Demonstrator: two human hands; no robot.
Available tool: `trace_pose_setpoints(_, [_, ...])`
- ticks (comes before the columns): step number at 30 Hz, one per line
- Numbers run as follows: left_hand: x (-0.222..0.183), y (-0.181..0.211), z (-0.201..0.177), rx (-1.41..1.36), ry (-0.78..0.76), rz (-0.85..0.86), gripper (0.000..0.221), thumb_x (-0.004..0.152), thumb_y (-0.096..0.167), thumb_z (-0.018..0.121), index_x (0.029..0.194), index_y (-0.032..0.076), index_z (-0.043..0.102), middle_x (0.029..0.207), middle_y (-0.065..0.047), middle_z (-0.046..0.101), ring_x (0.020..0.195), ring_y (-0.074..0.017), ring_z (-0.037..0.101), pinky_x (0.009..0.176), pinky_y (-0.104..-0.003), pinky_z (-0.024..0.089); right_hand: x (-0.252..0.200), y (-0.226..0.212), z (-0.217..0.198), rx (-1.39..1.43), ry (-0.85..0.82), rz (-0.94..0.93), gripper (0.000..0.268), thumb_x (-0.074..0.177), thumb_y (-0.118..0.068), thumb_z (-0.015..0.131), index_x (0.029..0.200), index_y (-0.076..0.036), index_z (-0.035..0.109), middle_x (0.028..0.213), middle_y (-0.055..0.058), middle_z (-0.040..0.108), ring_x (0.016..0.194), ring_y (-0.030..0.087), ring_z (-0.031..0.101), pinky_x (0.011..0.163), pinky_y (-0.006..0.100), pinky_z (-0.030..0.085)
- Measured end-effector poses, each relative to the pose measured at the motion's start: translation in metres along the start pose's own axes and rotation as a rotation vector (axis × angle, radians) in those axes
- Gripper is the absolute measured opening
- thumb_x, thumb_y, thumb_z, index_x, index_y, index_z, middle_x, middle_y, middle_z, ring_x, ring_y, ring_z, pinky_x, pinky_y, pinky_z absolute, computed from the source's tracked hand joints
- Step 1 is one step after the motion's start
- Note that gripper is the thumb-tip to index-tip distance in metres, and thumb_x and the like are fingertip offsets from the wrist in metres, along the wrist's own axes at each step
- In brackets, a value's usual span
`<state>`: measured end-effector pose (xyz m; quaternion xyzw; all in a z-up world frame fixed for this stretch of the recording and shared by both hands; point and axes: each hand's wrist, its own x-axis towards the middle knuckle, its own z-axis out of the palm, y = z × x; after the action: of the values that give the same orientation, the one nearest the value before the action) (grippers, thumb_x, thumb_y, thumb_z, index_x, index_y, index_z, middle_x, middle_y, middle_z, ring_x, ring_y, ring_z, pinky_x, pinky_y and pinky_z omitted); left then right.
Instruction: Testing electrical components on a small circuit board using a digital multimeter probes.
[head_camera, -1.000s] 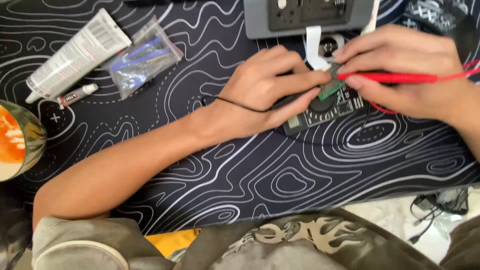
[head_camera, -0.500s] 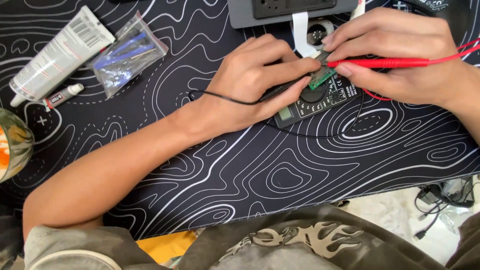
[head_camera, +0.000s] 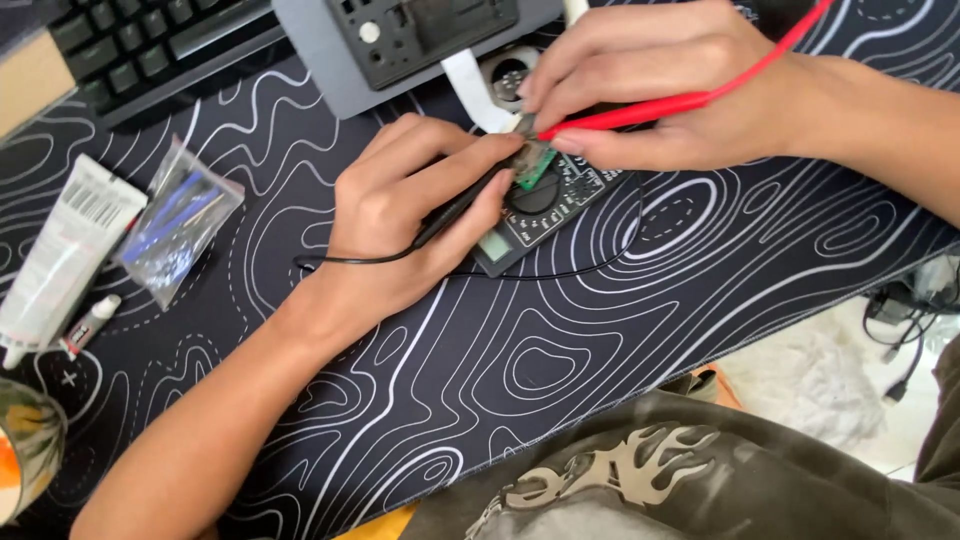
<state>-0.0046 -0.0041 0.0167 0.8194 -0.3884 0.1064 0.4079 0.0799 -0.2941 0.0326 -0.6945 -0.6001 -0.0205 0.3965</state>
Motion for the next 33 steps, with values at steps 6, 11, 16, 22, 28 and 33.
trace_pose_setpoints(6, [0.001,0.000,0.001,0.009,0.013,0.006,0.019,0.120,-0.001,0.077,0.139,-0.005,0.078,0.107,-0.014,0.069,0.094,-0.0293,0.066,0.091,-0.043,0.054,-0.003,0.004,0.001,-0.016,0.001,-0.006,0.015,0.115,0.001,0.077,0.119,0.015,0.079,0.128,0.030,0.078,0.110,0.040,0.079,0.098,0.045,0.063])
trace_pose_setpoints(11, [0.003,0.003,-0.002,-0.013,0.008,-0.028,0.020,0.119,0.000,0.076,0.137,-0.008,0.077,0.107,-0.014,0.072,0.098,-0.0308,0.070,0.094,-0.044,0.057,0.002,0.000,0.001,0.071,0.023,0.038,0.012,0.112,0.004,0.078,0.115,0.016,0.079,0.126,0.031,0.077,0.113,0.039,0.080,0.103,0.043,0.066])
trace_pose_setpoints(16, [0.005,0.006,-0.005,-0.023,-0.012,-0.049,0.018,0.117,0.000,0.074,0.133,-0.009,0.078,0.113,-0.016,0.078,0.103,-0.0328,0.074,0.100,-0.045,0.059,-0.001,0.003,0.001,0.074,0.023,0.046,0.012,0.112,0.004,0.076,0.115,0.016,0.078,0.127,0.031,0.077,0.113,0.040,0.080,0.103,0.044,0.066])
trace_pose_setpoints(22, [0.006,0.009,-0.007,-0.034,-0.018,-0.057,0.016,0.117,0.000,0.073,0.129,-0.010,0.079,0.115,-0.018,0.081,0.105,-0.0351,0.076,0.102,-0.046,0.060,-0.004,0.007,0.001,0.065,0.028,0.043,0.014,0.113,0.002,0.076,0.116,0.016,0.078,0.127,0.031,0.077,0.113,0.040,0.080,0.101,0.044,0.065])
trace_pose_setpoints(28, [0.004,0.004,-0.003,-0.049,-0.014,-0.036,0.020,0.119,-0.003,0.073,0.137,-0.008,0.077,0.114,-0.017,0.075,0.102,-0.0328,0.071,0.099,-0.044,0.059,-0.003,0.007,0.003,0.081,0.051,0.037,0.013,0.111,0.003,0.079,0.113,0.016,0.078,0.124,0.032,0.077,0.112,0.041,0.080,0.101,0.044,0.065])
trace_pose_setpoints(33, [0.003,0.001,-0.001,-0.046,-0.007,-0.053,0.020,0.119,0.000,0.074,0.138,-0.007,0.077,0.112,-0.015,0.074,0.101,-0.0312,0.072,0.095,-0.044,0.056,0.003,-0.001,0.000,0.097,0.041,0.038,0.014,0.109,0.004,0.079,0.113,0.018,0.077,0.121,0.034,0.077,0.112,0.042,0.081,0.102,0.045,0.067])
